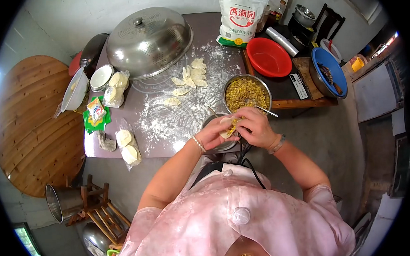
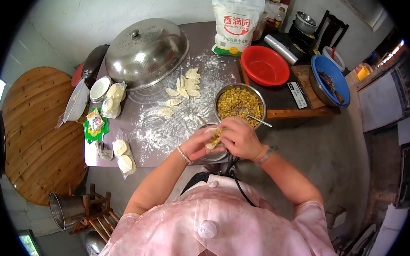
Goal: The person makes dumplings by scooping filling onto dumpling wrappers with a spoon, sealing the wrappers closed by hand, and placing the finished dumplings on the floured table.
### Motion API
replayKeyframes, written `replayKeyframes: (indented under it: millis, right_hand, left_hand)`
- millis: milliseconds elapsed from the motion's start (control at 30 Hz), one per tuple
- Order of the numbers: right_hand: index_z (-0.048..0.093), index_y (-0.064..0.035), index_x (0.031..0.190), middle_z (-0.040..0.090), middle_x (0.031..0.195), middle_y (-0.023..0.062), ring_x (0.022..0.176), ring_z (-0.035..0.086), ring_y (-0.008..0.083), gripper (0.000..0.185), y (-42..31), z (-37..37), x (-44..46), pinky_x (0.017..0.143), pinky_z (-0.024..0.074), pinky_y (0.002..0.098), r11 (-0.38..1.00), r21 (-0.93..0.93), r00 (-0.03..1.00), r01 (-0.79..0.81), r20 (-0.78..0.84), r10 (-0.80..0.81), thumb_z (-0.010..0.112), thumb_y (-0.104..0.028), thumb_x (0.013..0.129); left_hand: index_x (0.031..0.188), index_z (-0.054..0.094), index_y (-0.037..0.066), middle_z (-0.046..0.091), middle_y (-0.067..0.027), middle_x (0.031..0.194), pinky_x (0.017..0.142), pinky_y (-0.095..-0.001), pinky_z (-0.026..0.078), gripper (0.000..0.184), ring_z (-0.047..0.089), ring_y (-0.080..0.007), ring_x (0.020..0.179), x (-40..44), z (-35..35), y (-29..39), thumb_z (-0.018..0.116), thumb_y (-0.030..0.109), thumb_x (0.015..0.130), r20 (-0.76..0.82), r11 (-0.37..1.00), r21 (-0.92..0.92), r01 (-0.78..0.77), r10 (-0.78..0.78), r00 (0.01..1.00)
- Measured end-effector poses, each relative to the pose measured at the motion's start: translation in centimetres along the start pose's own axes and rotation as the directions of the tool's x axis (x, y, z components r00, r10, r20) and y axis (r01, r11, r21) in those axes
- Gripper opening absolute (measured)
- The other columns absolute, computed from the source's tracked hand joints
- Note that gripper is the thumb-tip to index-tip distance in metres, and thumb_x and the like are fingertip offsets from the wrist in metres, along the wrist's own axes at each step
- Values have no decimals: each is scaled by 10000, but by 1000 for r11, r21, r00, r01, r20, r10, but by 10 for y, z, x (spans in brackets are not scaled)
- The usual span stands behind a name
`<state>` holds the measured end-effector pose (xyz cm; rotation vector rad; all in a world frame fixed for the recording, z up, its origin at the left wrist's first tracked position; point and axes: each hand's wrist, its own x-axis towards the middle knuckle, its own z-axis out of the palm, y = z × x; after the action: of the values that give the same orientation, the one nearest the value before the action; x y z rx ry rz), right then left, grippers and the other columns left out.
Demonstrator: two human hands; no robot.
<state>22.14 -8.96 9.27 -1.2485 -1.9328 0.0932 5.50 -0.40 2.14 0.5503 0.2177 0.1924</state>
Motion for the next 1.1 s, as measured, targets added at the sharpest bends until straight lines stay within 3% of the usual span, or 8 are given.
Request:
replayKeyframes:
  millis: [133,233,333,600,733,800,1000,1100]
  right_hand:
    - [588,-30,698,588,885,85,891,569,276,49,1,2,-3,795,441,374,997,23,996,-76,43,75,628,-34,669]
    - [584,-33,692,588,875,83,880,571,272,55,-1,3,-3,787,440,373,995,4,994,-102,34,102,632,-40,666]
    - [579,-37,683,590,861,79,857,570,265,56,-4,5,-2,772,437,368,991,-21,991,-136,19,136,632,-40,664]
    - [580,-44,689,591,808,80,763,563,253,77,-6,5,-3,696,435,359,984,-71,985,-165,31,167,646,-26,655]
    - [599,-21,815,592,805,106,762,572,269,159,-14,2,-3,691,450,354,962,-16,962,-271,21,271,651,-34,665]
    - [608,-14,876,587,787,113,749,575,276,224,-19,0,-3,684,458,357,925,92,928,-370,-20,373,650,-50,659]
    - [584,34,1054,621,910,82,868,593,161,388,-8,-10,-19,781,474,271,785,315,841,-534,104,531,713,-60,700]
    - [583,50,1031,626,906,77,823,597,103,340,-7,-8,-25,693,478,237,510,483,676,-712,276,683,697,-47,725]
  left_hand:
    - [1262,420,26,537,-70,1138,892,-367,490,560,555,-182,1038,-1,5,2,679,45,766,17,998,62,32,-33,999]
    - [1235,439,17,549,-70,1093,879,-332,499,535,569,-172,999,-2,9,3,663,-23,751,37,988,155,24,-30,999]
    - [1213,460,8,555,-68,1072,863,-328,509,500,576,-163,976,-1,11,1,635,-61,749,29,968,248,30,-38,999]
    - [1181,489,-7,551,-72,1071,806,-329,522,348,569,-151,966,1,15,1,523,-19,835,-34,973,198,117,-113,993]
    - [1217,465,-31,552,-86,1104,800,-330,518,363,568,-175,991,-2,28,7,495,23,860,-37,968,229,103,-97,995]
    - [1257,435,-38,546,-103,1141,808,-336,513,407,563,-192,1016,-4,33,10,488,26,858,-56,966,236,109,-99,994]
    - [1354,314,-33,550,-149,1158,811,-320,515,497,576,-240,1048,-7,32,14,439,6,874,10,974,215,76,-80,997]
    - [1353,314,-34,544,-153,1173,816,-329,517,495,577,-249,1048,-7,31,15,434,1,874,-1,978,199,70,-71,997]
